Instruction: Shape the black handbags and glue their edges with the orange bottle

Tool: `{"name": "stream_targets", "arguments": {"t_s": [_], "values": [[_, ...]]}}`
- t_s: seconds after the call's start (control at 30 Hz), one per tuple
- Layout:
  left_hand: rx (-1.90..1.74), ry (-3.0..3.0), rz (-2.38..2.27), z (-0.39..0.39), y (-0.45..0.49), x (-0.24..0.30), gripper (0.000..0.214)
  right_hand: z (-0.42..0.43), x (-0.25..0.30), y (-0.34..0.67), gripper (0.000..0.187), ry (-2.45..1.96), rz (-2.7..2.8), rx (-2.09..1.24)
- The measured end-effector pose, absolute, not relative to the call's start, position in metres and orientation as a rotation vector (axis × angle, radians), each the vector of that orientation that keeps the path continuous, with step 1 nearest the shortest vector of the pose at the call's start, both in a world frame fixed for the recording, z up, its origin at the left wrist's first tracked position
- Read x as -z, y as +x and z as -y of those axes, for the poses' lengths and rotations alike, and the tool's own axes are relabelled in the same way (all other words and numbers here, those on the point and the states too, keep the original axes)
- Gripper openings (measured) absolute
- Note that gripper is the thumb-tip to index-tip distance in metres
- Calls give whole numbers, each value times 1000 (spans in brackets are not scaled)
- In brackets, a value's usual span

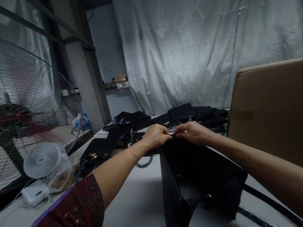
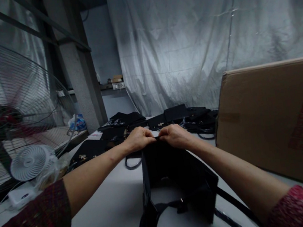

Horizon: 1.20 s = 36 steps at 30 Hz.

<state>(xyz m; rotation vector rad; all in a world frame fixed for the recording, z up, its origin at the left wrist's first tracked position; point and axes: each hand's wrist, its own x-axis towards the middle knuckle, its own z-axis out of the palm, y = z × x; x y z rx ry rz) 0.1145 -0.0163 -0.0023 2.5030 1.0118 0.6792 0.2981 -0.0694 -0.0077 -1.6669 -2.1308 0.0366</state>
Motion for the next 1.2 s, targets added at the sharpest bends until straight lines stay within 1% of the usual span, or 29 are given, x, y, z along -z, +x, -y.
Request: {"name": "stream_targets", "arguments": {"t_s": [0.17,0.37,0.57,0.7,0.9,1.07,1.2], "values": [[-613,2454,-922,14,118,4,28,72,9,302,23,-1694,2115,6],[-631,2685,-1112,19,130,-3,16,66,13,302,24,-1719,2110,72],[-525,2595,-1131,19,122,-4,21,72,10,312,25,-1830,2146,68],[-530,2687,-1172,22,117,-5,24,81,6,310,28,-1966,2153,176],[-550,2873,-1228,29,125,-5,22,83,4,298,25,-2074,2148,329],[-598,2798,-1221,30,123,-3,22,84,0,296,24,-2078,2168,381],[-599,2819,-1135,38,123,-5,22,83,-5,291,24,-1943,2307,377]]}}
